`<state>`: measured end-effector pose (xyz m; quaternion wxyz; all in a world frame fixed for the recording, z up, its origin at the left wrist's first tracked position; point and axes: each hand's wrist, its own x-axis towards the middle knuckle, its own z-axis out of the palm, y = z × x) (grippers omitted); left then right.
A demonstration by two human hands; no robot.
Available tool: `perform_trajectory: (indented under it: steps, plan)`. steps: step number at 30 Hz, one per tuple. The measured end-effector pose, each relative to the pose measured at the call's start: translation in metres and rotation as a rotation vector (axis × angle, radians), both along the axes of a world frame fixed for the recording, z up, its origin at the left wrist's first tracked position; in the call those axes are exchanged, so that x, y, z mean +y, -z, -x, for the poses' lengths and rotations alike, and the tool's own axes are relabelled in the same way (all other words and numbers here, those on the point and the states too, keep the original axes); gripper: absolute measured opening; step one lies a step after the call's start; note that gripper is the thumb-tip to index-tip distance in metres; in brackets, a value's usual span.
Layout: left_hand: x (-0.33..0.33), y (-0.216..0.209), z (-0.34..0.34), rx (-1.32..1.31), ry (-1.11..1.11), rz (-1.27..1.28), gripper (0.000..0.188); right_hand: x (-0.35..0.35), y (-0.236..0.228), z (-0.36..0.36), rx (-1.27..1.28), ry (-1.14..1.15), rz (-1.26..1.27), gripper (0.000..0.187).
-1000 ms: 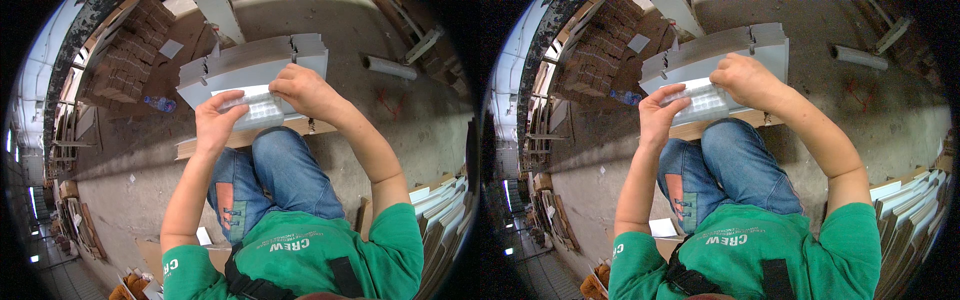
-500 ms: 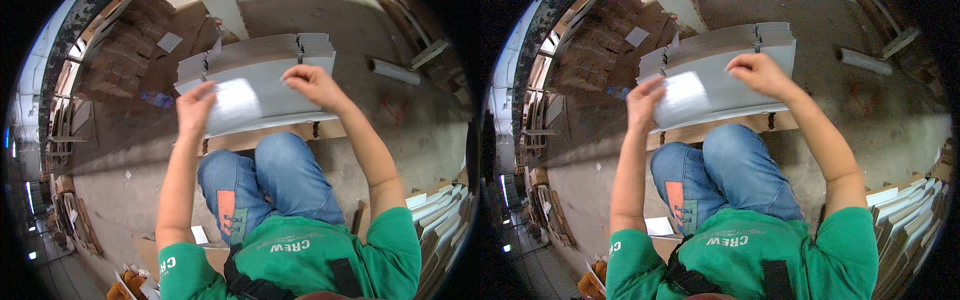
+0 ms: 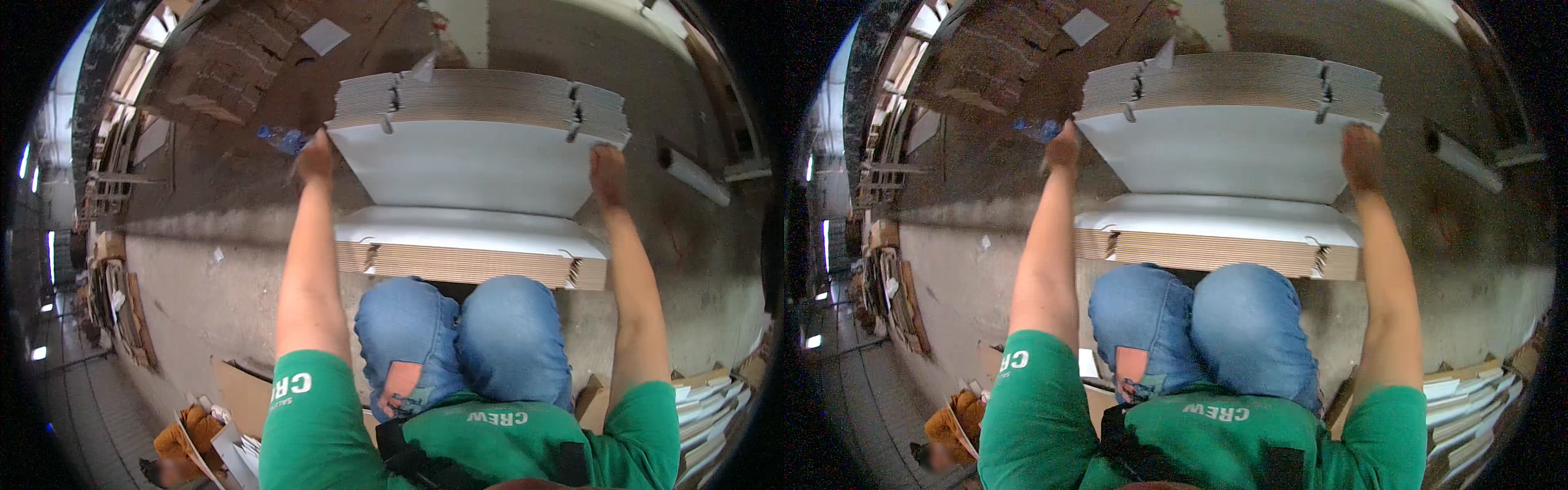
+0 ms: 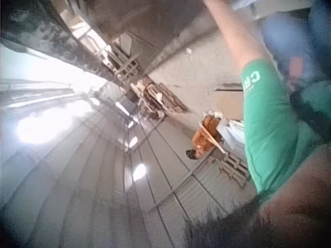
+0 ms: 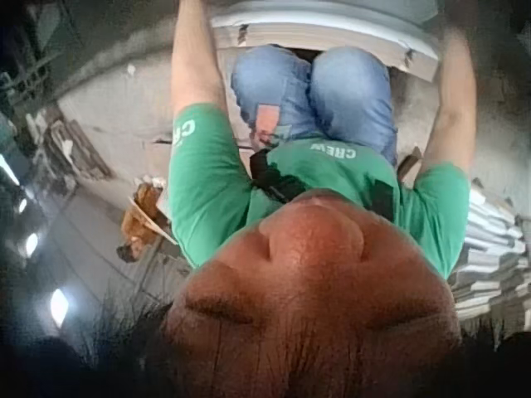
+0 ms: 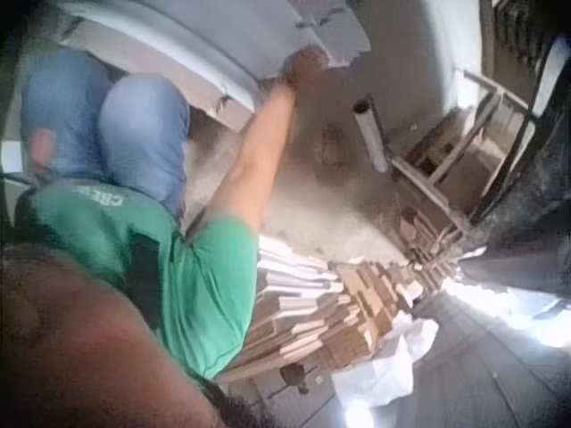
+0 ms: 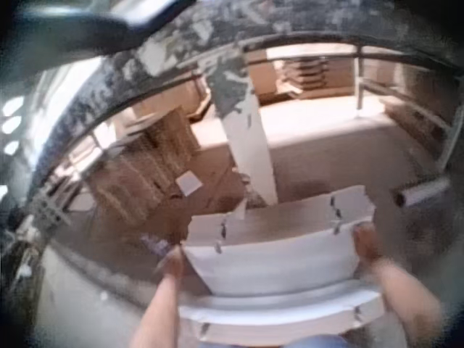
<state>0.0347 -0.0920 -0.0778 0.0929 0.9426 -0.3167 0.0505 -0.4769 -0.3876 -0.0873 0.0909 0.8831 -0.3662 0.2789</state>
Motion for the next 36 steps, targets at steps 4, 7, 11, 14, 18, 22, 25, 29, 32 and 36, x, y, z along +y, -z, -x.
perform_trajectory:
  steps: [4,7,11,14,18,22,25,29,32,36]
  plan:
    - [0.0,-0.014,0.005,0.316,-0.27,0.155,0.047,0.019,-0.05,-0.019,-0.055,0.19,-0.569,0.024]
    - [-0.022,-0.038,0.033,0.472,-0.473,0.373,0.053,0.001,-0.052,0.01,-0.4,0.21,-0.777,0.03]
    - [-0.009,-0.044,0.038,0.129,0.023,-0.106,0.053,-0.001,-0.063,0.029,-0.641,0.0,-0.94,0.03]
    - [0.079,-0.013,-0.068,0.885,-0.11,0.555,0.045,0.018,-0.092,-0.016,-0.637,-0.074,-1.01,0.023]
    - [0.006,-0.06,0.008,0.8,-0.229,0.347,0.057,0.011,-0.081,0.003,-0.344,0.01,-0.687,0.022]
    - [-0.011,-0.036,0.01,0.596,-0.313,0.465,0.068,0.014,-0.054,-0.022,-0.219,0.06,-0.553,0.019]
    - [-0.016,-0.028,0.013,0.485,-0.472,0.412,0.072,0.011,-0.042,-0.021,-0.123,0.008,-0.278,0.022]
    - [-0.021,-0.034,0.033,0.431,-0.42,0.33,0.068,0.019,-0.067,-0.006,-0.21,0.269,-0.33,0.018]
    - [0.019,-0.019,-0.007,0.568,-0.402,0.7,0.059,0.016,-0.09,-0.004,-0.463,0.325,-0.536,0.022]
    - [0.027,-0.053,0.045,0.604,-0.3,0.698,0.054,0.022,-0.105,0.043,-0.701,0.26,-0.573,0.027]
